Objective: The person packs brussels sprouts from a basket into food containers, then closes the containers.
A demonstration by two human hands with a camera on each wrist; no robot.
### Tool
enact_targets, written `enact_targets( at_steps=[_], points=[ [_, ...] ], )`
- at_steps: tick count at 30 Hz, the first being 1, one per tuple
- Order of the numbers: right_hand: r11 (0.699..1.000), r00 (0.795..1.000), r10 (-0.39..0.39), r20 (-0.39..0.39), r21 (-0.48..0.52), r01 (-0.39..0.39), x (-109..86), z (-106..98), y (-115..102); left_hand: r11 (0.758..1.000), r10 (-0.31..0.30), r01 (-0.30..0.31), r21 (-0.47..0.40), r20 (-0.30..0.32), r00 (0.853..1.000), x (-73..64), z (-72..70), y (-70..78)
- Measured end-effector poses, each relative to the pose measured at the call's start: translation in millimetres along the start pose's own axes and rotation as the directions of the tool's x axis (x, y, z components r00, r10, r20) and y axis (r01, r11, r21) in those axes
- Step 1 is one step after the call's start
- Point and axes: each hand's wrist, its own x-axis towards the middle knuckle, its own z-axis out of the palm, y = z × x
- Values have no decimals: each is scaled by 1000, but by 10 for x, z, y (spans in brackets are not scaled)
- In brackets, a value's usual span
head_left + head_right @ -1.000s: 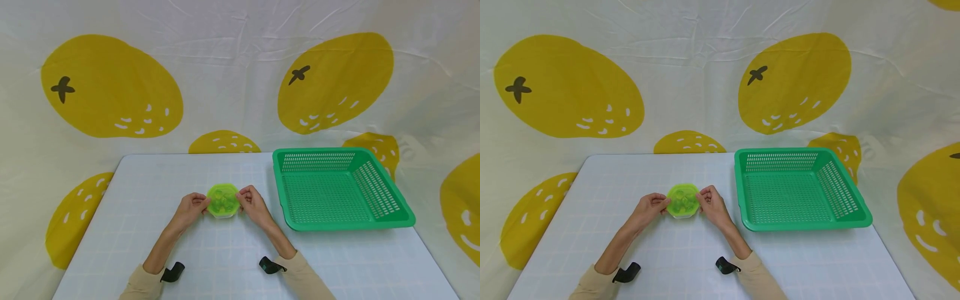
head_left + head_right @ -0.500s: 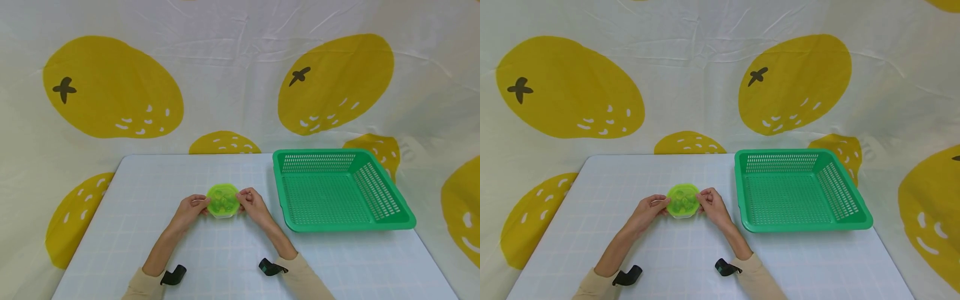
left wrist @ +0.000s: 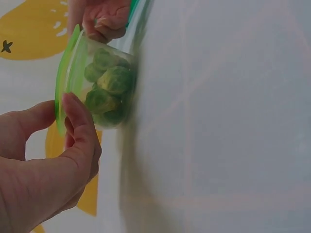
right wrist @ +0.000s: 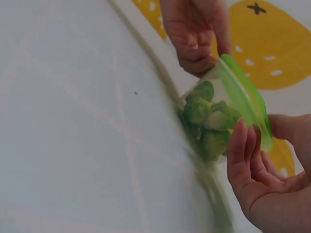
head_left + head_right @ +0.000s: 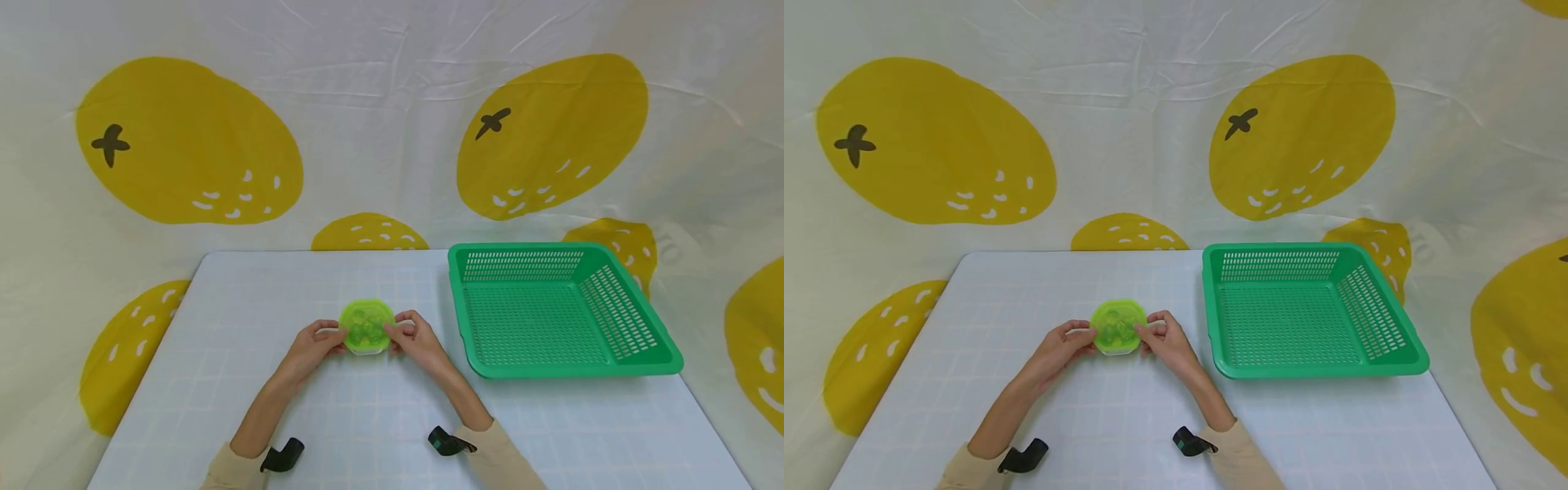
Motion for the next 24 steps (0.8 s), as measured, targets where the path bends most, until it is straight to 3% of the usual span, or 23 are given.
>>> enact_targets(
  at_steps=[11, 24],
  points=[
    [1000, 999, -28, 26, 0, 28, -22, 22, -31, 999, 24, -24, 24, 13, 1000, -31, 3, 3],
    [997, 997, -71, 17, -9, 71, -37, 35, -49, 994, 77, -73, 84, -51, 996, -45, 85, 41]
  ],
)
